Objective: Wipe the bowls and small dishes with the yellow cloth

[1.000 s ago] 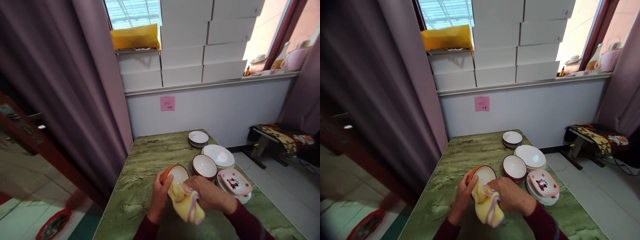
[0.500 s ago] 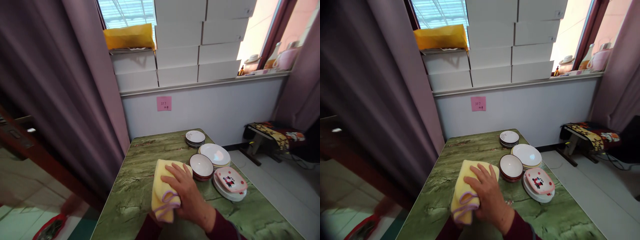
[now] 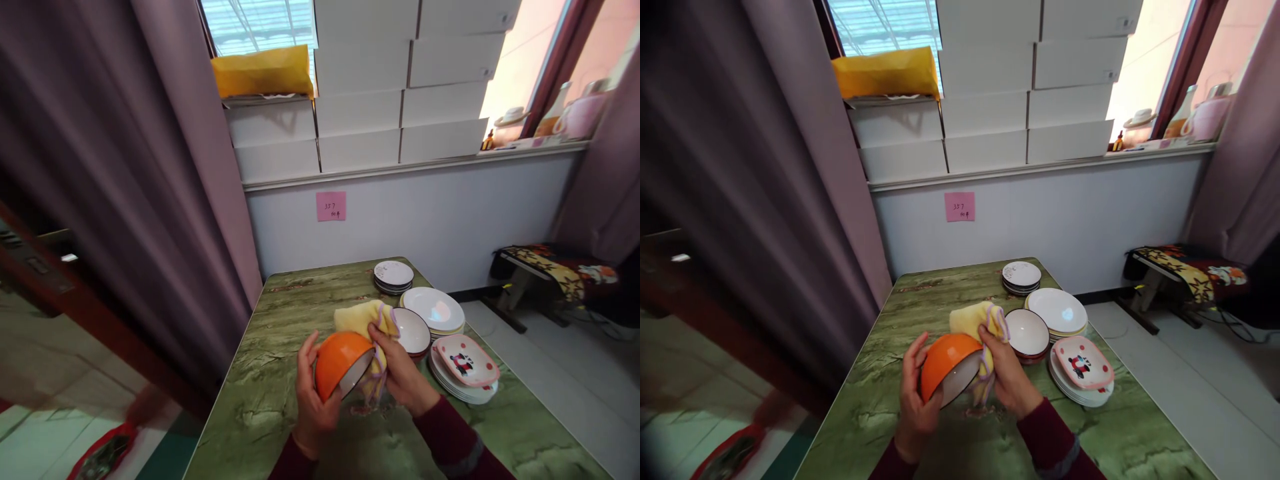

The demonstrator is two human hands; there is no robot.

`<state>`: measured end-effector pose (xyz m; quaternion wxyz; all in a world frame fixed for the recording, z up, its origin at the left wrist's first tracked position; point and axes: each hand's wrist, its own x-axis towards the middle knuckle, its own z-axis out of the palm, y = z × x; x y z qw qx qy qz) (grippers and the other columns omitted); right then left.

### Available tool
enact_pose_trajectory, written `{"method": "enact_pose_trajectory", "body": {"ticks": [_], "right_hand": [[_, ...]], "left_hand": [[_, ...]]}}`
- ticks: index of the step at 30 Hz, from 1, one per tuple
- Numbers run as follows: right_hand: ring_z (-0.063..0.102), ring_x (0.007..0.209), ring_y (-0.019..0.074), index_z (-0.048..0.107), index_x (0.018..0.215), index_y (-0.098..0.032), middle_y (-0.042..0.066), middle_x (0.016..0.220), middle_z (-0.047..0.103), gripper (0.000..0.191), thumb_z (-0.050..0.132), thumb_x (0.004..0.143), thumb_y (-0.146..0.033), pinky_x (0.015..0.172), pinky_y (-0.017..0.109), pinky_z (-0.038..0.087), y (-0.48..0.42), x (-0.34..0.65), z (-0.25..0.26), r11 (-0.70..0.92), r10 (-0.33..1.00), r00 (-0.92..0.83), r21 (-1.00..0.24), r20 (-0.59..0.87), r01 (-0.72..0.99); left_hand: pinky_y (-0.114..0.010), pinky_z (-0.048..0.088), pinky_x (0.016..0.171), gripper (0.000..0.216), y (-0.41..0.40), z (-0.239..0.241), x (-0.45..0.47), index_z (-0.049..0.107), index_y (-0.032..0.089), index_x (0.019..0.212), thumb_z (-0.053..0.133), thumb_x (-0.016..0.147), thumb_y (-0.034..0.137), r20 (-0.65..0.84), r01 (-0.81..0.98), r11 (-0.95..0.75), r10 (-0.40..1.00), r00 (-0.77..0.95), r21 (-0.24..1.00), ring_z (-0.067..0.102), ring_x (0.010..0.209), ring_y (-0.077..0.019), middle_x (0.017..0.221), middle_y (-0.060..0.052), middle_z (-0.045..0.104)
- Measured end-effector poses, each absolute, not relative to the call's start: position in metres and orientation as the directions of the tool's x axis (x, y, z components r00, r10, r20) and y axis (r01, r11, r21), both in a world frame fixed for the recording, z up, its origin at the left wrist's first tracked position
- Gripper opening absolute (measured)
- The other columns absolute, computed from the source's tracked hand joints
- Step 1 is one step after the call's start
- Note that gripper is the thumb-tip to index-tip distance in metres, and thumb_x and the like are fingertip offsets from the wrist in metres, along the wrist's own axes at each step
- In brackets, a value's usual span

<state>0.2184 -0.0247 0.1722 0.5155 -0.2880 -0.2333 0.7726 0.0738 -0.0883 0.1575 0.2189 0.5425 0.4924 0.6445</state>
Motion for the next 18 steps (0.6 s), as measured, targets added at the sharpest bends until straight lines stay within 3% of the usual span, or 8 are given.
{"method": "enact_pose_trajectory", "body": {"ticks": [4, 11, 13, 15, 18], "right_hand": [[0.075, 0.092, 0.0272, 0.070, 0.105, -0.014, 0.011, 0.092, 0.079, 0.040, 0.071, 0.083, -0.047, 0.076, 0.036, 0.060, -0.041, 0.206, 0.158, -0.530, 0.847, -0.437, -0.420, -0.303, -0.736], [0.071, 0.106, 0.0282, 0.068, 0.114, -0.014, 0.014, 0.117, 0.074, 0.067, 0.057, 0.084, -0.072, 0.082, 0.038, 0.060, -0.066, 0.181, 0.142, -0.513, 0.857, -0.452, -0.330, -0.246, -0.793], [0.071, 0.105, 0.0283, 0.068, 0.113, -0.015, 0.014, 0.116, 0.074, 0.069, 0.059, 0.081, -0.075, 0.082, 0.040, 0.060, -0.073, 0.178, 0.140, -0.478, 0.876, -0.414, -0.345, -0.247, -0.808], [0.073, 0.098, 0.0284, 0.066, 0.112, -0.016, 0.012, 0.109, 0.076, 0.063, 0.073, 0.074, -0.066, 0.080, 0.040, 0.061, -0.076, 0.178, 0.138, -0.392, 0.915, -0.300, -0.419, -0.270, -0.819], [0.075, 0.086, 0.0288, 0.064, 0.110, -0.017, 0.007, 0.090, 0.078, 0.056, 0.086, 0.067, -0.044, 0.078, 0.042, 0.061, -0.066, 0.187, 0.132, -0.186, 0.961, 0.001, -0.654, -0.275, -0.733]], "left_hand": [[-0.044, 0.051, 0.097, 0.053, -0.088, 0.158, 0.077, 0.052, 0.018, 0.132, 0.061, 0.087, 0.044, 0.462, 0.169, -0.431, 0.809, -0.364, 0.887, 0.061, 0.116, -0.0328, 0.126, -0.016, 0.062], [-0.046, 0.048, 0.102, 0.045, -0.091, 0.157, 0.088, 0.052, 0.027, 0.134, 0.053, 0.093, 0.046, 0.370, 0.120, -0.358, 0.795, -0.481, 0.926, 0.059, 0.119, -0.0311, 0.136, -0.012, 0.056], [-0.048, 0.050, 0.099, 0.048, -0.092, 0.152, 0.090, 0.050, 0.029, 0.137, 0.050, 0.094, 0.050, 0.335, 0.108, -0.325, 0.806, -0.488, 0.940, 0.061, 0.117, -0.0324, 0.138, -0.014, 0.055], [-0.049, 0.053, 0.094, 0.051, -0.092, 0.145, 0.090, 0.048, 0.028, 0.140, 0.048, 0.095, 0.052, 0.293, 0.081, -0.291, 0.826, -0.482, 0.953, 0.064, 0.115, -0.0335, 0.138, -0.016, 0.057], [-0.049, 0.049, 0.103, 0.055, -0.092, 0.134, 0.087, 0.048, 0.026, 0.142, 0.053, 0.093, 0.048, 0.326, 0.151, -0.289, 0.864, -0.383, 0.945, 0.058, 0.125, -0.0334, 0.141, -0.015, 0.057]]}}
